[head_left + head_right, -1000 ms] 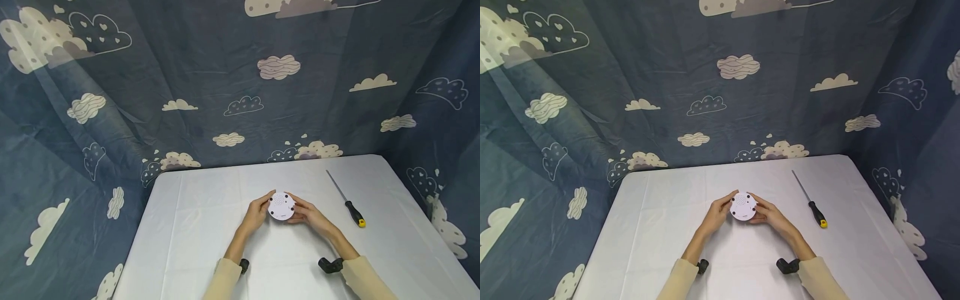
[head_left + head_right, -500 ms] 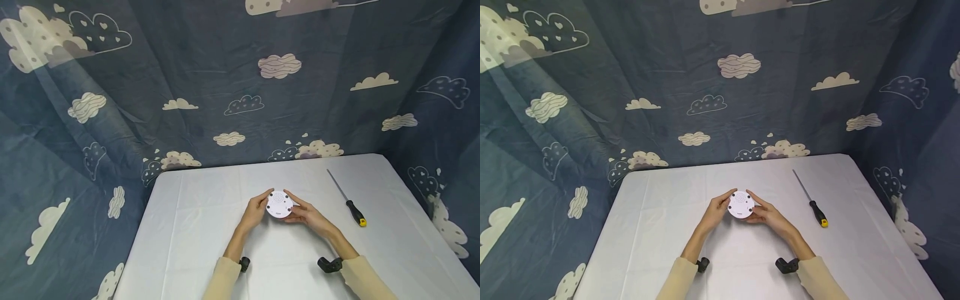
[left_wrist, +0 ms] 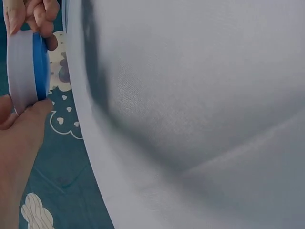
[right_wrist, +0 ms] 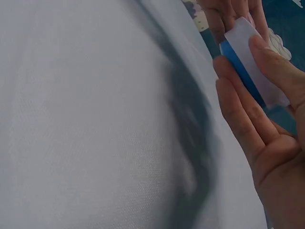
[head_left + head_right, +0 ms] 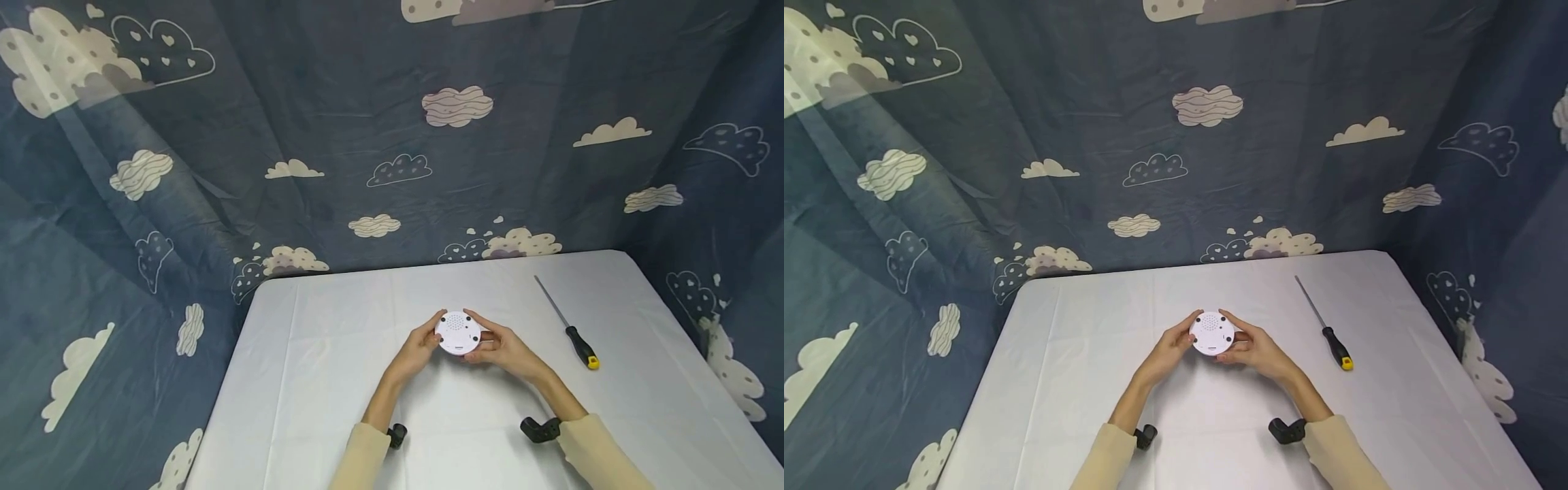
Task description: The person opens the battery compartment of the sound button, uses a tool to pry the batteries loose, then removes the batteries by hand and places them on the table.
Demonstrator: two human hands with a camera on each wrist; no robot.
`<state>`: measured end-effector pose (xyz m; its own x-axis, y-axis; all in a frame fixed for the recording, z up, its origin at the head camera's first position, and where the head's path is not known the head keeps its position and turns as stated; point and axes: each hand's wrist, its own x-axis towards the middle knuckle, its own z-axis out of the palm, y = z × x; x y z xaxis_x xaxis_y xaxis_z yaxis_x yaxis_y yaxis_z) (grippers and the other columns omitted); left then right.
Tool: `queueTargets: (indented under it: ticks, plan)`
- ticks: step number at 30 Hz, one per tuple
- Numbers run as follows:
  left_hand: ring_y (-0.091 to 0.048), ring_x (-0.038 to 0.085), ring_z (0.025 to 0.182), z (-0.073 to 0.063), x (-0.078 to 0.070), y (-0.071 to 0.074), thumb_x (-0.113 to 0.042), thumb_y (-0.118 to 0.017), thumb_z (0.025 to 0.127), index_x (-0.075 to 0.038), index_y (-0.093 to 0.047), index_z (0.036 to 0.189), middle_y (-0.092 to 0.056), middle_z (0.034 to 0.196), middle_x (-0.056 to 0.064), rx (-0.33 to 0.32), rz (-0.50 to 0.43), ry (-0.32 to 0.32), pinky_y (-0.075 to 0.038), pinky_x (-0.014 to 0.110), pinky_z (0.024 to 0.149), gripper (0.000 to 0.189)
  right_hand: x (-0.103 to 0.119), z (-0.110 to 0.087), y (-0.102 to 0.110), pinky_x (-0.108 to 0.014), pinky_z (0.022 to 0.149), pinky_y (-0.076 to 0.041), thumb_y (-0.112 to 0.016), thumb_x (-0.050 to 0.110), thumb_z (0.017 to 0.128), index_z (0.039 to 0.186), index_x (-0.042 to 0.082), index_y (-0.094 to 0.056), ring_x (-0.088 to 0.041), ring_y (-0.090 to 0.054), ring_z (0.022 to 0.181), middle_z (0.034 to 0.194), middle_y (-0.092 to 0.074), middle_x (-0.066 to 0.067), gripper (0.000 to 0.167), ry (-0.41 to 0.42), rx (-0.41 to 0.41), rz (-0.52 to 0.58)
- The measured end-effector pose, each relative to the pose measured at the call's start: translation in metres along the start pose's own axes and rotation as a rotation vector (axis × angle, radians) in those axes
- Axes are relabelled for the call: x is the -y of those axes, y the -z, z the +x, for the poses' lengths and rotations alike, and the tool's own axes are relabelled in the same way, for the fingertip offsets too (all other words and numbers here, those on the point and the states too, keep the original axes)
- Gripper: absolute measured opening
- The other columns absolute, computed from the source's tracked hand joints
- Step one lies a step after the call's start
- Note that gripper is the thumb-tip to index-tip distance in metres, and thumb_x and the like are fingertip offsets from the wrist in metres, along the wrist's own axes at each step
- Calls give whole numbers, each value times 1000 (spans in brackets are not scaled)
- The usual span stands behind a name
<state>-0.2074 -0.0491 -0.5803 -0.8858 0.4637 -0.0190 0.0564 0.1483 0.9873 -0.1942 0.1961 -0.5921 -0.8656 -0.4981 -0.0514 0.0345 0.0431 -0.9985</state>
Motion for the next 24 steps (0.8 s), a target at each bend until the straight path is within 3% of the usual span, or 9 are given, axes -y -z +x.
queueTargets:
  ticks: [2,6,11,15,24]
  plan:
    - [-28,18,158,0,2,1,-11,-49,107,-10,-31,163,-31,170,3,16,-20,1,-25,30,128,58,-2,1,-2,-46,87,-64,-78,0,89,166,11,-21,-20,-78,100,130,-59,-42,97,21,-45,-23]
    - [-30,18,157,-1,7,1,-3,-58,103,-8,-26,164,-28,171,7,29,-88,18,-32,20,122,69,-6,1,-7,-42,72,-66,-79,0,87,164,6,-26,-25,-79,88,120,-66,-38,94,59,-102,-105]
    - [-38,25,154,0,12,-2,3,-77,88,-2,-26,163,-35,168,14,13,-18,21,-36,24,122,90,-12,3,-11,-27,55,-59,-87,11,82,159,3,-39,-19,-68,66,99,-70,-21,91,86,-210,-338]
    - [-39,26,153,3,15,-5,1,-84,82,0,-27,162,-38,166,15,-5,75,21,-34,30,125,98,-15,6,-11,-20,54,-51,-91,17,78,154,1,-46,-10,-55,67,88,-63,-14,89,76,-261,-449]
    - [-40,26,152,4,24,-9,-4,-86,82,0,-28,162,-39,165,17,-49,100,33,-34,32,125,99,-17,11,-9,-17,55,-43,-89,17,80,155,-2,-42,-8,-49,68,86,-59,-12,91,33,-212,-453]
